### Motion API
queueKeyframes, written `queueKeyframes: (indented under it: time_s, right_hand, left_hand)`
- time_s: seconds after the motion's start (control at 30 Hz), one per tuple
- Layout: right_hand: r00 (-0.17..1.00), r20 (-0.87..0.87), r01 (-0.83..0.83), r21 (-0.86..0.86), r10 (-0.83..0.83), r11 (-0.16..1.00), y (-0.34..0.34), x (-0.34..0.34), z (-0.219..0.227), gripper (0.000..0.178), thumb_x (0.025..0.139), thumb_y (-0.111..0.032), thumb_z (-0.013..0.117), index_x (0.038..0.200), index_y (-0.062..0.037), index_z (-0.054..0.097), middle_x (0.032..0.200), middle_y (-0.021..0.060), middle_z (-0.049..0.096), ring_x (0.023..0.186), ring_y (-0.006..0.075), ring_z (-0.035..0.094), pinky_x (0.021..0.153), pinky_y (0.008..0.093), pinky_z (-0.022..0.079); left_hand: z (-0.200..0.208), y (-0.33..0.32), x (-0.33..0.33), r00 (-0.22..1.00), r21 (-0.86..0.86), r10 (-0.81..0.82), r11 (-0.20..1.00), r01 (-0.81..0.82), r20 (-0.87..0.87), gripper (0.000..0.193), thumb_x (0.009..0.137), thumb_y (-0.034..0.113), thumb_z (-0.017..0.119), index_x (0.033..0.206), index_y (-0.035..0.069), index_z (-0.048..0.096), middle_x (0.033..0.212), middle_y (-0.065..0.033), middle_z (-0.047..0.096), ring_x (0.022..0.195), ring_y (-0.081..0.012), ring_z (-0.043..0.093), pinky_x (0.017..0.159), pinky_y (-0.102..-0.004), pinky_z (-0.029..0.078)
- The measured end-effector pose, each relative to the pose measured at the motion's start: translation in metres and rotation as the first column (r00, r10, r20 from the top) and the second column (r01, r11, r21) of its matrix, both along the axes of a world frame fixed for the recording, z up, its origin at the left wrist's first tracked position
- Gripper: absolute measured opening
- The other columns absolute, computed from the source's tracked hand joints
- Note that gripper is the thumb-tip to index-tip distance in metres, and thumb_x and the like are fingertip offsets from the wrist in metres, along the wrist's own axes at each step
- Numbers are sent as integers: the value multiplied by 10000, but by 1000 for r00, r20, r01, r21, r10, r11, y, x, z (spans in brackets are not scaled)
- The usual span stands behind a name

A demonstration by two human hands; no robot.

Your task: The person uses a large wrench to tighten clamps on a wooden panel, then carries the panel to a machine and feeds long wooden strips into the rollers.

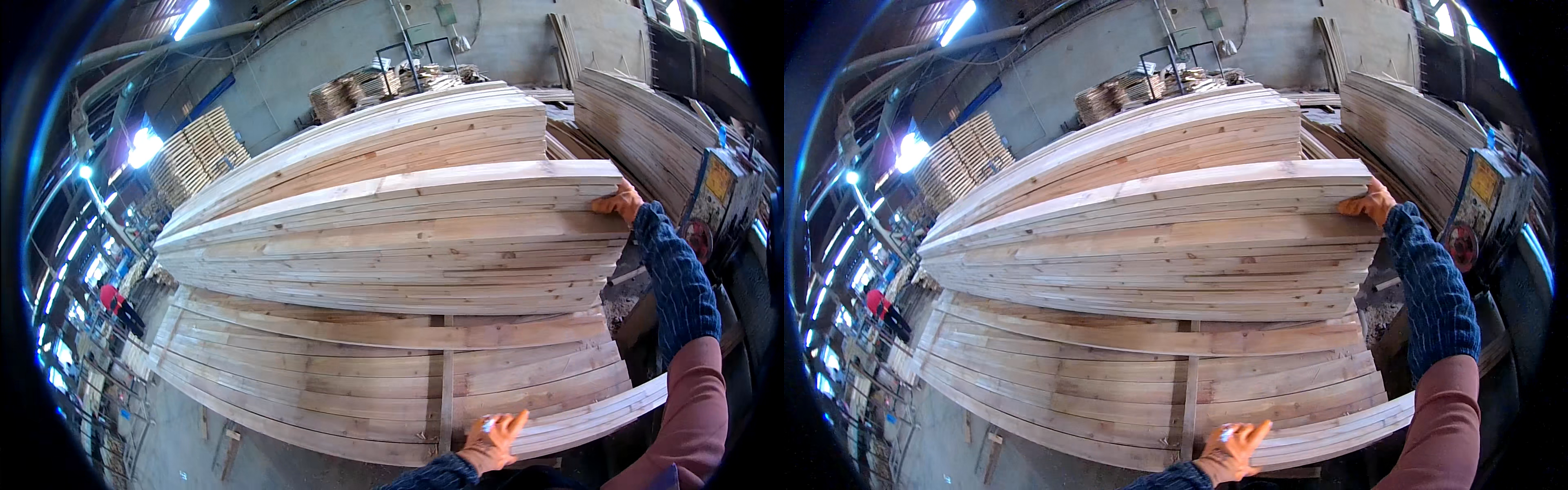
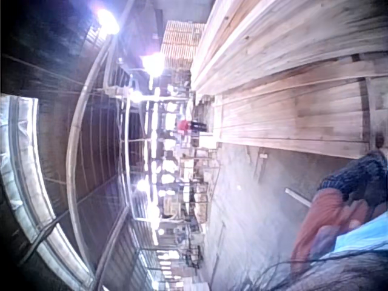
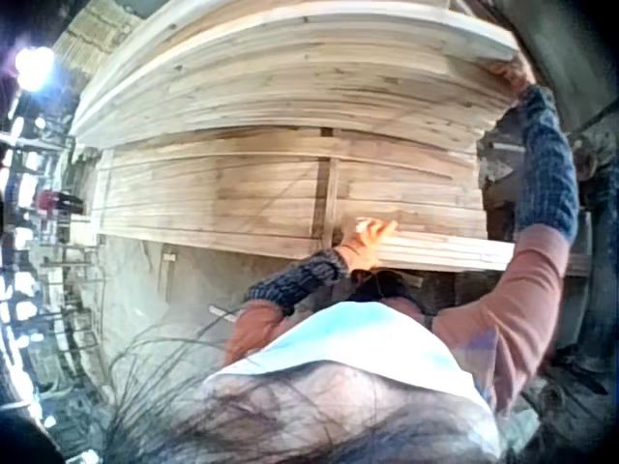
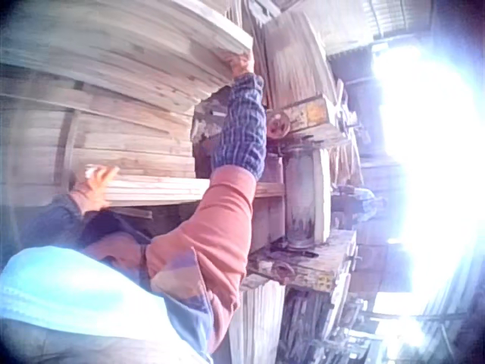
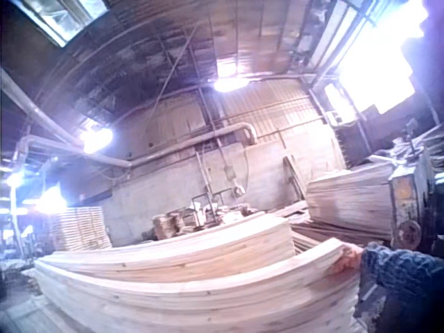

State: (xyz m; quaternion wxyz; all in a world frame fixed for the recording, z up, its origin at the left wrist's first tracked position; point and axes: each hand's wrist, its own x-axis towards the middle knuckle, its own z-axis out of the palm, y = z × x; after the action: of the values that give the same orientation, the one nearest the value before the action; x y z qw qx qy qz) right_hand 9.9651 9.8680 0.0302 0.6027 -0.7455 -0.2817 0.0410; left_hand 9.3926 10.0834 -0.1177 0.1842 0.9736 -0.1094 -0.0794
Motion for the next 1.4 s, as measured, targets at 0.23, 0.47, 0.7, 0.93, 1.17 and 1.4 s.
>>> queueKeyframes:
  time_s: [0.23, 0.47, 0.7, 0.93, 1.17, 1.4]
  right_hand:
    - [974, 176, -155, 75, 140, 985, 17, -18, 37, 409, 900, -119, 793, 1281, -84, 651, 1171, 69, 717, 1038, 197, 673, 930, 342, 561]
    - [994, -49, -88, 160, 97, 983, -48, -93, 77, 625, 780, -25, 851, 1348, -51, 590, 1222, 101, 706, 1080, 228, 682, 932, 393, 577]
    - [907, -302, -409, -463, 294, 786, -65, -211, 107, 551, 836, -103, 816, 1340, -34, 604, 1254, 135, 683, 1106, 251, 647, 967, 372, 535]
    - [570, -559, -818, -316, 602, 480, 126, -266, 139, 670, 1042, -446, 551, 1553, -48, 379, 1437, 252, 552, 1291, 341, 588, 1085, 448, 502]
    - [12, -383, -994, 95, 924, 53, 407, -455, 16, 868, 961, -405, 713, 1632, -114, 245, 1385, 89, 581, 1148, 162, 576, 998, 334, 490]
    - [128, -442, -979, 85, 888, 183, 321, -459, -60, 1285, 638, -523, 942, 1639, -183, 211, 1418, 147, 543, 1317, 264, 517, 1117, 418, 412]
  left_hand:
    - [34, 135, 104, 882, -823, 297, 546, 157, 366, 812, 874, 363, 818, 1498, 4, 441, 1272, -159, 644, 1153, -292, 648, 1014, -408, 520]
    - [238, 283, 176, 642, -846, 697, -515, 139, -319, 986, 771, 693, 792, 1497, 125, 441, 1547, -137, 433, 1395, -293, 441, 1139, -540, 408]
    - [193, 338, 125, 579, -812, 680, -582, 51, -450, 707, 821, 640, 731, 1341, 183, 585, 1336, -51, 628, 1207, -290, 581, 999, -523, 478]
    - [167, 190, 20, 691, -774, 656, -593, 222, -304, 417, 1008, 453, 613, 1258, 119, 592, 1214, -72, 647, 1159, -295, 610, 994, -479, 510]
    - [87, 57, -41, 697, -755, 637, -621, 212, -329, 689, 879, 326, 765, 1446, 80, 458, 1308, -93, 590, 1222, -260, 572, 1060, -451, 485]
    - [48, 12, -74, 723, -781, 378, -513, -356, -578, 738, 876, 377, 787, 1459, 60, 465, 1315, -103, 591, 1219, -246, 575, 1040, -380, 468]
